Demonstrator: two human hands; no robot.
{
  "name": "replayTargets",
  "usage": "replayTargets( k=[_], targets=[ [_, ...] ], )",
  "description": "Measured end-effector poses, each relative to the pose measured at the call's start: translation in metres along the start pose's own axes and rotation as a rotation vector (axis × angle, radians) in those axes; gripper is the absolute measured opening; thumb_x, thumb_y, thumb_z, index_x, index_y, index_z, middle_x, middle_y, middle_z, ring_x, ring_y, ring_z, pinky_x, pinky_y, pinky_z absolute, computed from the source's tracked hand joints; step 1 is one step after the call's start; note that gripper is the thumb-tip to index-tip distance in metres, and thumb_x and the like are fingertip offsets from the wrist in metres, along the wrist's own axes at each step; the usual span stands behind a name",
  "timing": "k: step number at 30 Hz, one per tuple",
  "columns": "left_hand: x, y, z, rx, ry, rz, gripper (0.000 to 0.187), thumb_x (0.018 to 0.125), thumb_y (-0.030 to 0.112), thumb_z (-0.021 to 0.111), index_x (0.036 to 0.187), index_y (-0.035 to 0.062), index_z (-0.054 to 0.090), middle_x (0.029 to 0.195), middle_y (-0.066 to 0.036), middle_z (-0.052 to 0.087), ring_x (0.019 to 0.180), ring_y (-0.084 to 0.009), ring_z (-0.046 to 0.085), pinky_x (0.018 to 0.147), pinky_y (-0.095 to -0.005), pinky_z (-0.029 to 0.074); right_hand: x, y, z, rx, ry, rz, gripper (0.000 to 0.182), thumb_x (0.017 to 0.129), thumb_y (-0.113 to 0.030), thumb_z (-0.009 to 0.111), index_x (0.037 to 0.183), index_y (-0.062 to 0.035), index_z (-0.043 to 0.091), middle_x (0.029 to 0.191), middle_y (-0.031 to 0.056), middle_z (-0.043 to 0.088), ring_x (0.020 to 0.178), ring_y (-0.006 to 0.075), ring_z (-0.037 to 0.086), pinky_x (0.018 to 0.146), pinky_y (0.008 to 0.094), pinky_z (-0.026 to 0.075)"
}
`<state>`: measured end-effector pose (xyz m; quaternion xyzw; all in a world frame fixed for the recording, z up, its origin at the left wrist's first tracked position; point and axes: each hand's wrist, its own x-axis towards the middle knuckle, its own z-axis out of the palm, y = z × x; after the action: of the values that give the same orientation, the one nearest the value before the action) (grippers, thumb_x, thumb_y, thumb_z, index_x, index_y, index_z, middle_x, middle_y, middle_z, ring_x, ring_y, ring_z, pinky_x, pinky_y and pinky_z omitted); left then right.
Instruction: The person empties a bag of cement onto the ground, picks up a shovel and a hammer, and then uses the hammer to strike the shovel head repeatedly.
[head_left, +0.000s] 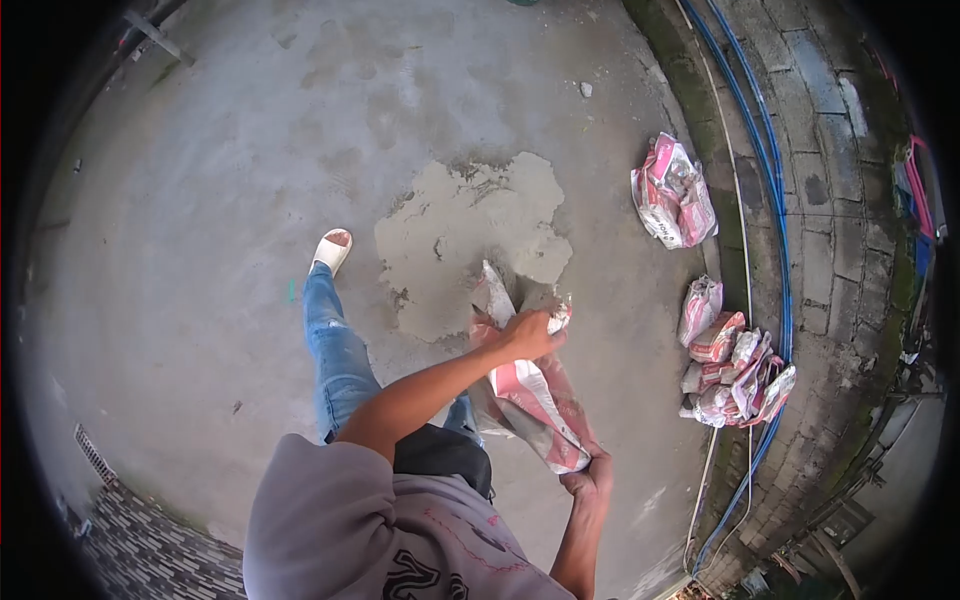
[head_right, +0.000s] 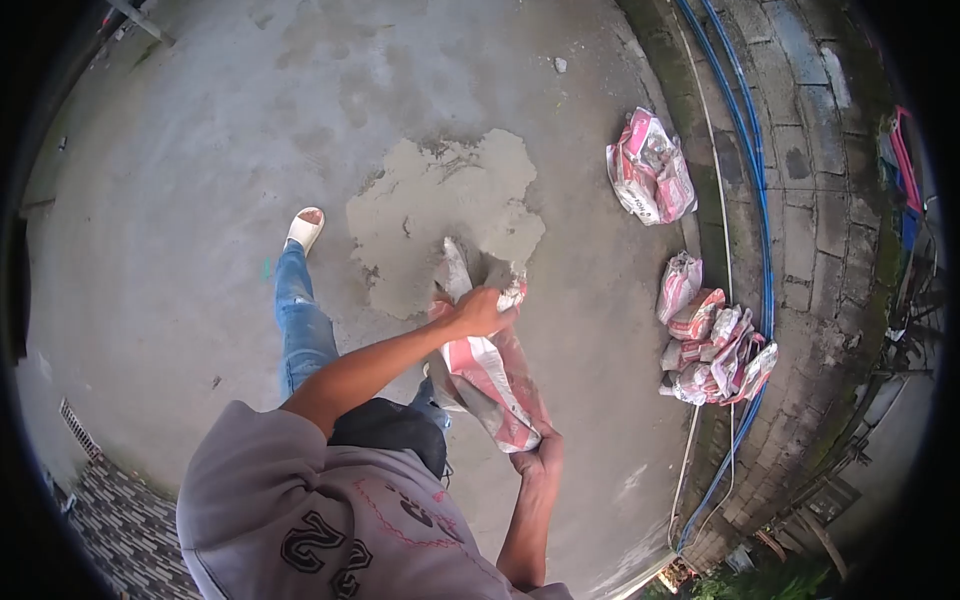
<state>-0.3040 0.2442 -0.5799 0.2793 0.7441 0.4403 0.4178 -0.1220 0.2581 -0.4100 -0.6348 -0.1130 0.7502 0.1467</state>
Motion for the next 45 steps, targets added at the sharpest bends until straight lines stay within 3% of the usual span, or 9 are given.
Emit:
replayTargets(
  k=[6,10,18,22,26,36,38,40,45],
  targets=[
    [0.015,-0.011,-0.029,0.021,0.114,-0.034,0.042,0.068,0.035,0.057,0.071,-0.0073,0.059,0.064,-0.026,0.055,0.066,-0.0393,0.057,0.058,-0.0440,0.046,0.000,-0.002,0.000,0.024,0.001,-0.003,0.040,0.082,-0.003,0.037,0.121,0.0036,0.037,0.118,0.0216,0.046,0.102,0.0334,0.051,0.087,0.0457,0.043],
    [-0.015,0.023,-0.019,0.024,0.219,0.332,0.042,0.069,0.036,0.057,0.077,-0.0050,0.058,0.067,-0.025,0.057,0.072,-0.0391,0.057,0.066,-0.0440,0.045,-0.002,-0.005,0.004,0.024,0.009,-0.077,0.039,0.083,-0.005,0.036,0.121,0.0028,0.038,0.117,0.0223,0.046,0.101,0.0326,0.051,0.088,0.0466,0.042],
    [0.043,0.025,-0.036,0.048,0.114,0.096,0.041,0.067,0.036,0.057,0.077,-0.0044,0.057,0.072,-0.023,0.058,0.073,-0.0368,0.058,0.067,-0.0442,0.046,-0.008,-0.007,0.028,-0.039,-0.078,-0.076,0.039,0.083,-0.005,0.038,0.121,0.0019,0.039,0.119,0.0187,0.046,0.104,0.0292,0.051,0.090,0.0404,0.041],
    [0.017,0.025,-0.020,0.059,0.246,0.457,0.050,0.068,0.038,0.058,0.087,-0.0082,0.058,0.070,-0.025,0.058,0.074,-0.0402,0.058,0.069,-0.0423,0.046,-0.004,-0.006,0.024,-0.004,-0.091,-0.080,0.039,0.083,-0.004,0.039,0.121,0.0031,0.040,0.118,0.0193,0.047,0.103,0.0293,0.051,0.088,0.0407,0.043],
    [0.056,0.014,-0.039,0.085,0.072,0.069,0.041,0.067,0.035,0.059,0.078,-0.0047,0.057,0.075,-0.024,0.059,0.075,-0.0377,0.058,0.067,-0.0438,0.046,-0.011,-0.016,0.024,-0.007,-0.114,-0.071,0.039,0.083,-0.005,0.036,0.122,0.0027,0.038,0.120,0.0199,0.045,0.104,0.0302,0.050,0.088,0.0430,0.043],
    [0.040,0.067,-0.042,-0.021,0.095,0.185,0.041,0.069,0.036,0.058,0.067,-0.0055,0.057,0.068,-0.026,0.057,0.068,-0.0405,0.057,0.064,-0.0450,0.045,-0.010,-0.036,0.027,0.055,-0.109,-0.118,0.037,0.086,-0.008,0.037,0.121,0.0040,0.038,0.118,0.0210,0.046,0.103,0.0299,0.051,0.087,0.0440,0.043],
    [0.026,0.058,-0.031,0.005,0.300,0.467,0.041,0.069,0.035,0.057,0.065,-0.0057,0.057,0.066,-0.026,0.057,0.067,-0.0402,0.057,0.063,-0.0446,0.046,-0.013,-0.035,0.036,0.032,-0.051,-0.113,0.037,0.086,-0.008,0.037,0.121,0.0032,0.039,0.118,0.0198,0.046,0.102,0.0300,0.051,0.087,0.0432,0.043],
    [0.041,0.033,-0.029,0.072,0.160,0.087,0.041,0.069,0.036,0.056,0.069,-0.0046,0.059,0.067,-0.026,0.057,0.067,-0.0399,0.058,0.064,-0.0444,0.046,-0.019,-0.039,0.028,0.021,-0.102,-0.107,0.036,0.086,-0.006,0.036,0.120,0.0037,0.039,0.119,0.0205,0.045,0.103,0.0315,0.050,0.089,0.0430,0.043],
    [0.037,0.062,-0.040,0.029,0.315,0.316,0.042,0.070,0.039,0.055,0.064,-0.0026,0.059,0.064,-0.024,0.057,0.066,-0.0392,0.058,0.060,-0.0450,0.046,-0.011,-0.043,0.036,0.022,-0.092,-0.134,0.036,0.085,-0.007,0.036,0.120,0.0040,0.040,0.116,0.0200,0.048,0.101,0.0303,0.052,0.088,0.0429,0.043]
  ],
)
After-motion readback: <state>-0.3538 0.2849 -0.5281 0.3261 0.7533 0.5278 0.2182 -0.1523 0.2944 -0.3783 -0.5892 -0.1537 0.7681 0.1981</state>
